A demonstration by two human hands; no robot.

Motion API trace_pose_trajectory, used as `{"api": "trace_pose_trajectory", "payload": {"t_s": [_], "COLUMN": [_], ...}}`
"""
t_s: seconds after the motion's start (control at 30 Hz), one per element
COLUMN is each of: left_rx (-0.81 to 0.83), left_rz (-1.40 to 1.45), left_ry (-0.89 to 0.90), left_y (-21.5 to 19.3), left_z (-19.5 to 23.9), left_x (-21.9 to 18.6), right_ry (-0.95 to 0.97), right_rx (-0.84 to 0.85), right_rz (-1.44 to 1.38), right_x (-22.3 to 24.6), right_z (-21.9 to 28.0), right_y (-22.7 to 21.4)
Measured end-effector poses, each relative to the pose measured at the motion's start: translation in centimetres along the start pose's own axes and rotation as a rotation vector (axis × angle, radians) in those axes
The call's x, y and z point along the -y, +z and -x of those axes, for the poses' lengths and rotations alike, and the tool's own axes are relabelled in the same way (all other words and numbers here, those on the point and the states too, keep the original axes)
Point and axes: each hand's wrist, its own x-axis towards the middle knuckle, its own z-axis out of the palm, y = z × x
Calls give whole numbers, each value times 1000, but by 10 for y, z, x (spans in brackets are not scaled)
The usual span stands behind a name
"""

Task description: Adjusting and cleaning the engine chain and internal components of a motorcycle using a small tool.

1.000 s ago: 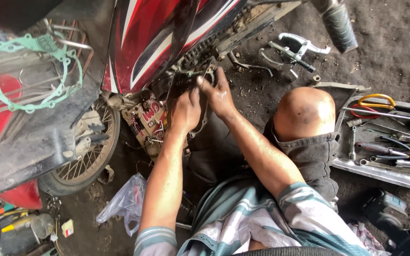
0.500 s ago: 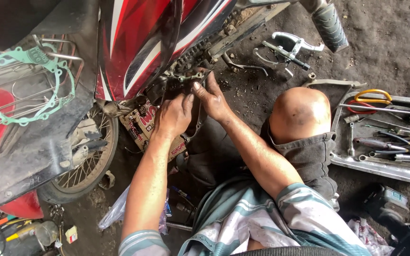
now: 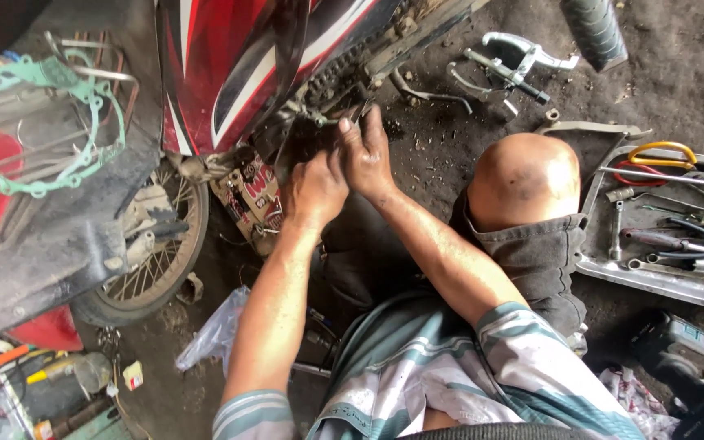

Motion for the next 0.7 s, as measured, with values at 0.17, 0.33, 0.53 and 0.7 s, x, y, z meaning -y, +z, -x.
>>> {"api": "trace_pose_trajectory", "payload": {"t_s": [0.17,0.33,0.53,0.7], "left_rx": [-91,-70,-18,-3], "left_rz": [67,333,87,29], "left_ry": [29,91,185,263], "left_y": [16,-8,-16,7], "left_z": [-5,-2,10,-7], "left_x": [7,15,27,48], "right_ry": [152,275,246,245], "right_rx": [-14,122,191,197], "right_rz": [-162,-138,-156,-231], "right_x": [4,-22,-16,-21], "right_z": [5,12,4,4], "right_y": [2,-13,-18,-13]}}
